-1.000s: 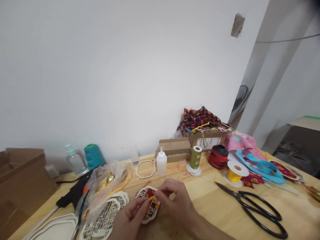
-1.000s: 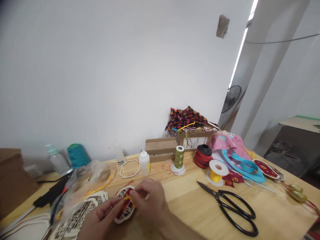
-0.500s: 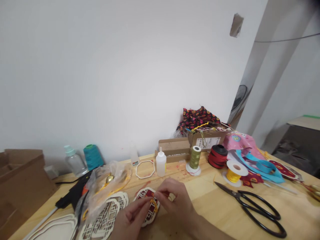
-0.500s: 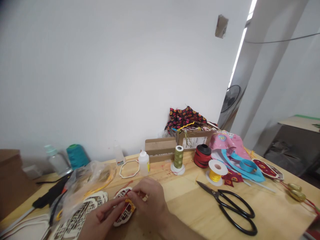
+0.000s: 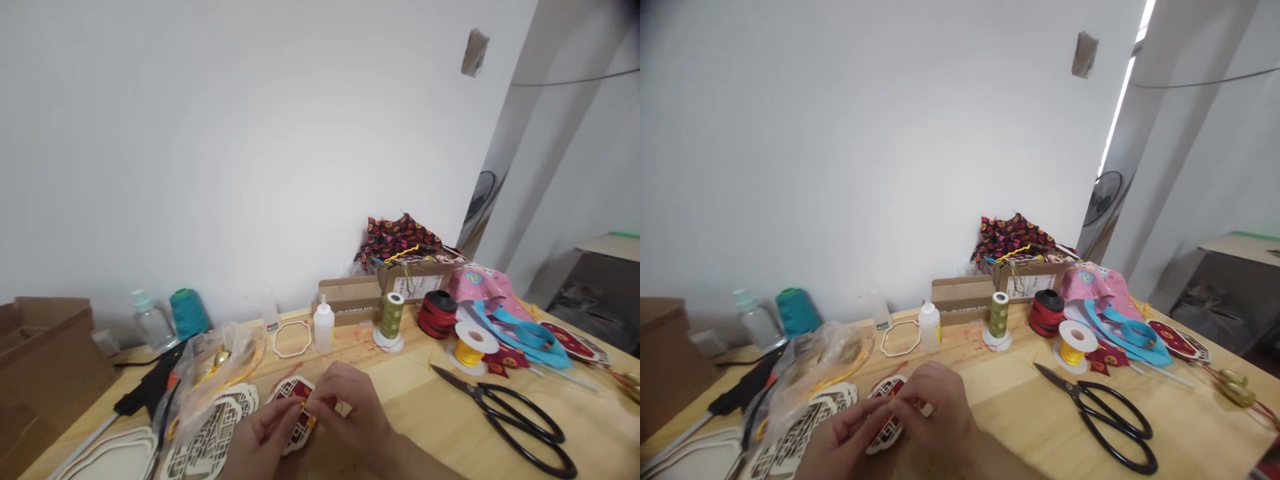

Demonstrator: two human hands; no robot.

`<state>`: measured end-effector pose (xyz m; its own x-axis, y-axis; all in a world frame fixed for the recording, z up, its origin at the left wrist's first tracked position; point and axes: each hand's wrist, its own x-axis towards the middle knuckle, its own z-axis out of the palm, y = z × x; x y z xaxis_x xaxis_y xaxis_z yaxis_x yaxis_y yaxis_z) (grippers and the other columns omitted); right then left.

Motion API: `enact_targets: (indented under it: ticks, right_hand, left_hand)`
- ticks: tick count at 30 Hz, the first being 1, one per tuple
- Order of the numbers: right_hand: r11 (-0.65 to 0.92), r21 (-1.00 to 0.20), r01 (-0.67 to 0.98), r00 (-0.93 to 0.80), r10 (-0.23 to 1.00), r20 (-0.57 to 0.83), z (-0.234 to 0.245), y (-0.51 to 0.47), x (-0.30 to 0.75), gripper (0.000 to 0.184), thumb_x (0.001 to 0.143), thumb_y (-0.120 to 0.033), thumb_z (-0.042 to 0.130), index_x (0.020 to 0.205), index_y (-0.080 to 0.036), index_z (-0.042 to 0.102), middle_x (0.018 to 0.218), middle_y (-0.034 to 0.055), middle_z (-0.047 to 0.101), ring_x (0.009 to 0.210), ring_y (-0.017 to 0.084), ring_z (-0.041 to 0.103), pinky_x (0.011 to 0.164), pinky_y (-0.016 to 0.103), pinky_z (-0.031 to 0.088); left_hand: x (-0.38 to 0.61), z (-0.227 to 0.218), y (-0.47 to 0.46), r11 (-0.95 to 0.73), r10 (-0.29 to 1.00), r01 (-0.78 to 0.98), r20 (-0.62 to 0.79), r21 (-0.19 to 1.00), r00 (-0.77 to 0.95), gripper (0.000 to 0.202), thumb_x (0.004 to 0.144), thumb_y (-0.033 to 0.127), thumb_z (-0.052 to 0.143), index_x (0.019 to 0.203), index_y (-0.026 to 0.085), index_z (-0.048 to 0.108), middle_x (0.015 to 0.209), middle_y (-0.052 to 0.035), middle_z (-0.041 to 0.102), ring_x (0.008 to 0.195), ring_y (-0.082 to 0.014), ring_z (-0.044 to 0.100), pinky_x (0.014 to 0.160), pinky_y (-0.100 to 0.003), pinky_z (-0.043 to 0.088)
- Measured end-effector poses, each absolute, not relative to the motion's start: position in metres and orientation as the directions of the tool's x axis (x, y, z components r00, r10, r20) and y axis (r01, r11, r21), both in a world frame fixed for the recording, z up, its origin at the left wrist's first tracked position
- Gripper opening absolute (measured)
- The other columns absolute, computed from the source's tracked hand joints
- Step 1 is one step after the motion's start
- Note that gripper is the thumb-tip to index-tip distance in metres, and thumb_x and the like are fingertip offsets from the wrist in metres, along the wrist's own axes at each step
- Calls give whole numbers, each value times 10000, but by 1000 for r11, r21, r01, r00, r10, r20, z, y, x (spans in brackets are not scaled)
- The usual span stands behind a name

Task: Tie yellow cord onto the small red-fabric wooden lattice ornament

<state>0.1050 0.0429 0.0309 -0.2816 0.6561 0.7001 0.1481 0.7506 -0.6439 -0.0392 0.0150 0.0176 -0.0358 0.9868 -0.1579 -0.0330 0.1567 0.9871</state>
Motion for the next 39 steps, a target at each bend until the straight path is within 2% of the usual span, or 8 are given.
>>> enact_targets:
  ticks: [6, 13, 16, 24, 31, 36, 39]
  right_hand:
    - [618, -762, 193, -177, 786, 593, 33, 46, 108, 177, 714, -206, 531, 550, -146, 558, 498, -15, 474, 491, 95, 435, 477, 197, 347]
    - [680, -724, 114, -227, 727, 648, 31, 41, 106, 175, 709, -224, 540, 550, -158, 571, 501, 4, 540, 496, 105, 459, 524, 220, 372]
    - [662, -742, 106, -217, 744, 632, 31, 42, 105, 169, 701, -212, 546, 546, -153, 573, 496, 0, 526, 490, 101, 448, 504, 210, 368]
    - [520, -846, 121, -150, 852, 502, 34, 46, 107, 184, 711, -227, 540, 550, -150, 584, 505, -15, 502, 492, 90, 438, 466, 186, 345]
    - [449, -886, 118, -120, 892, 436, 33, 45, 106, 163, 693, -192, 546, 543, -153, 595, 509, -16, 519, 503, 90, 450, 463, 177, 345]
    - [349, -929, 124, -90, 936, 340, 28, 47, 104, 143, 679, -180, 544, 553, -144, 600, 534, -8, 548, 522, 97, 472, 465, 178, 354]
    - [271, -960, 72, -72, 961, 266, 25, 49, 103, 148, 672, -215, 553, 557, -134, 601, 530, -6, 553, 510, 99, 471, 454, 180, 359]
  left_hand:
    - [-40, 15, 16, 183, 982, -29, -184, 983, -35, 227, 580, 334, 640, 731, 171, 685, 715, -25, 718, 734, -214, 622, 651, -250, 468]
    - [-39, 22, 16, 171, 984, -24, -172, 985, -51, 193, 534, 319, 672, 653, 169, 691, 637, -17, 714, 674, -208, 625, 605, -233, 471]
    - [-39, 21, 16, 158, 984, -37, -160, 987, -79, 189, 533, 319, 673, 645, 167, 684, 619, -16, 710, 636, -200, 622, 575, -230, 472]
    - [-32, 20, 13, 155, 982, -45, -159, 987, -103, 234, 467, 330, 708, 626, 159, 691, 599, -23, 706, 621, -191, 618, 549, -207, 470]
    - [-24, 18, 11, 204, 970, -78, -212, 976, -115, 200, 437, 302, 723, 567, 157, 679, 509, 2, 679, 476, -150, 585, 448, -189, 433]
    - [-25, 12, 11, 247, 968, -137, -252, 959, -22, 225, 455, 316, 719, 592, 145, 666, 499, -2, 673, 468, -138, 577, 437, -179, 414]
    - [-26, 9, 12, 244, 969, -157, -246, 957, 2, 223, 457, 310, 724, 587, 140, 661, 500, -4, 669, 472, -130, 574, 441, -172, 407]
